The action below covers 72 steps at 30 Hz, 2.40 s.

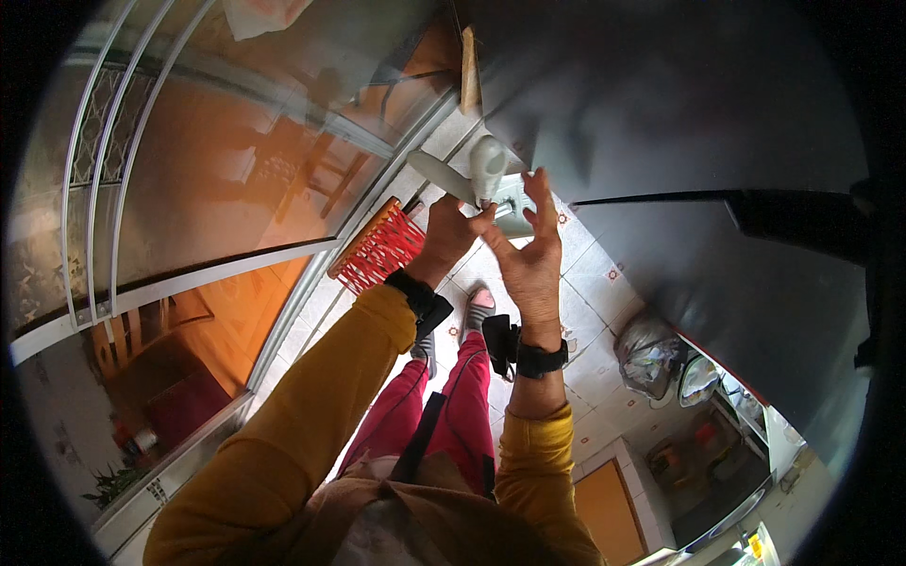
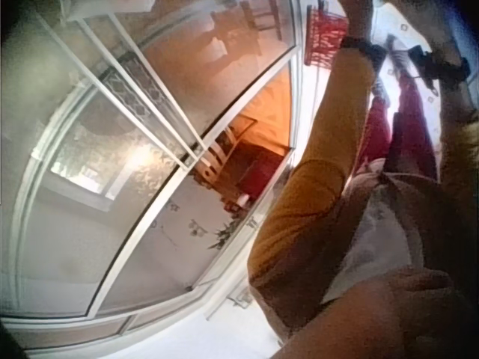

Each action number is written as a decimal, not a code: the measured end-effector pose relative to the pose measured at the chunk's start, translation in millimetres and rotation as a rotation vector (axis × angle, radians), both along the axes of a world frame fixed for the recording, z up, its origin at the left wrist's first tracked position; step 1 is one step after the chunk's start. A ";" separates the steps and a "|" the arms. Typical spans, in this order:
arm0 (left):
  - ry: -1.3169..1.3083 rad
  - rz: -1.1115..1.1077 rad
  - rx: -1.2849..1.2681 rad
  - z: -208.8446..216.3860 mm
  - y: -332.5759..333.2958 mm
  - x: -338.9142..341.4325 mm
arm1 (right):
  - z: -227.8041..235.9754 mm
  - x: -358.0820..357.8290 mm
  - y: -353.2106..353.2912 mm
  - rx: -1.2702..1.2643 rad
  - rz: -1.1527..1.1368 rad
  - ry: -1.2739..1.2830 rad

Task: The person assembles a broom by connecting the handle to the brush head in the kitchen, then walks to the bathroom to retrieve a second handle segment. They return to the kitchen and attach the second segment to complete the broom.

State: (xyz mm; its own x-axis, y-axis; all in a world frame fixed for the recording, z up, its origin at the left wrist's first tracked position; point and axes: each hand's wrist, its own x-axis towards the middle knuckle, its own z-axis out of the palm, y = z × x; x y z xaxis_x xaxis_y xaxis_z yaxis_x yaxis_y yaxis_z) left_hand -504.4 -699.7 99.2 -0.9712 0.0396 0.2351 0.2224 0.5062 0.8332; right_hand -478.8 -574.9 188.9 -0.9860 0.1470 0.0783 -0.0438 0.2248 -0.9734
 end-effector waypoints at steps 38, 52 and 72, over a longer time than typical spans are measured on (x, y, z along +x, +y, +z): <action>-0.318 0.213 0.240 -1.8 -11.0 -4.2 | -135.8 -4.1 -47.3 0.228 0.141 -0.167; -0.405 0.011 -0.114 -13.6 -47.5 30.4 | -164.9 104.4 3.5 0.276 0.283 -0.485; -0.987 0.186 -0.043 37.5 -381.7 461.5 | -136.1 318.2 106.0 0.410 0.241 -0.956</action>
State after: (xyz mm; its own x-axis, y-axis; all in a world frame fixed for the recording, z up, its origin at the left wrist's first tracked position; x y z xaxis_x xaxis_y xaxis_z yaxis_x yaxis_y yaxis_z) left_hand -42.9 -1081.5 136.7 -0.7225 -0.1430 -0.6764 -0.6435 0.4970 0.5822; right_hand -160.6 -468.9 52.8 -0.6637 0.0782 -0.7439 0.6111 0.6302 -0.4790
